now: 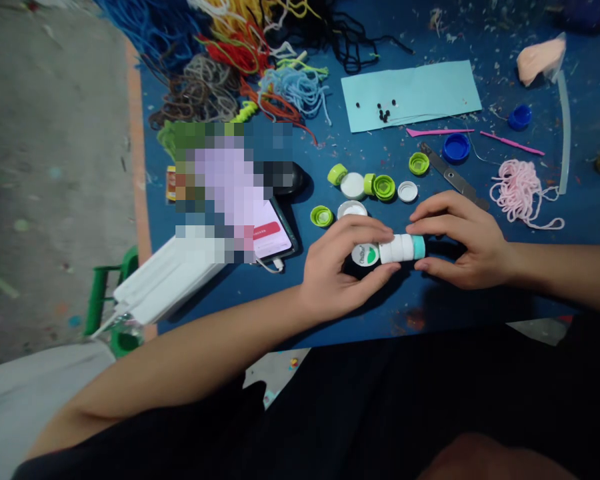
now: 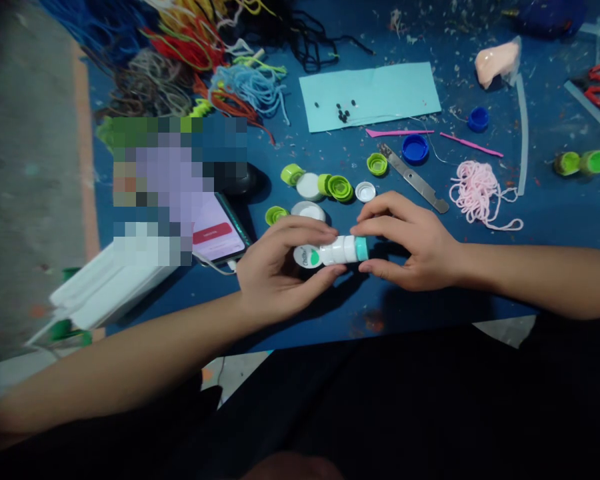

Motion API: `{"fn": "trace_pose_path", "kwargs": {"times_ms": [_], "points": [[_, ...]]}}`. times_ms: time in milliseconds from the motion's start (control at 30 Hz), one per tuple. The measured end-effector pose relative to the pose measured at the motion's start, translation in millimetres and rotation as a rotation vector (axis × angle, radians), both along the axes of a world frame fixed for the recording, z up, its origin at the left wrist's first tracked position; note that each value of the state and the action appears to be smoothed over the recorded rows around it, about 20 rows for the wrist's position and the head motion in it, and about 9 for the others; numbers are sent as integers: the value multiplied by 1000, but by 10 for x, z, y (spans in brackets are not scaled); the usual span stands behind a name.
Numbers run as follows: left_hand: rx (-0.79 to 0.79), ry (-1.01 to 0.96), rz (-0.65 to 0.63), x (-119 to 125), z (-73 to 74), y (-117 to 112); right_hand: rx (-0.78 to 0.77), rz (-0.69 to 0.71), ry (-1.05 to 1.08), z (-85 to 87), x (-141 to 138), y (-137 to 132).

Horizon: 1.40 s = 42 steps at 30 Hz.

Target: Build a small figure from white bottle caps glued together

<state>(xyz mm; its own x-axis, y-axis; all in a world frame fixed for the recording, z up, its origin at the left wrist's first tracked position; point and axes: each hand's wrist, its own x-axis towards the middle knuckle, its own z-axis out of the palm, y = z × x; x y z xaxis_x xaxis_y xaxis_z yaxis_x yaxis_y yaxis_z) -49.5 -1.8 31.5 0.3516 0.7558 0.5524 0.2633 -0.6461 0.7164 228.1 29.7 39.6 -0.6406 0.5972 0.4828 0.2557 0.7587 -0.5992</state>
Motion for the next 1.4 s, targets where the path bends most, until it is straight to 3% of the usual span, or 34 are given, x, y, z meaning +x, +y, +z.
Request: {"fn": "trace_pose_path", "kwargs": {"times_ms": [700,1233,1400], "points": [[-17,-10,-68,8,46,3,41,-2,43,15,-3,-40],[-21,9,-37,7,33,10,65,30,49,14,17,-18],[-46,-7,-40,8,32,12,-16,57,35,44,-11,-23]]}}
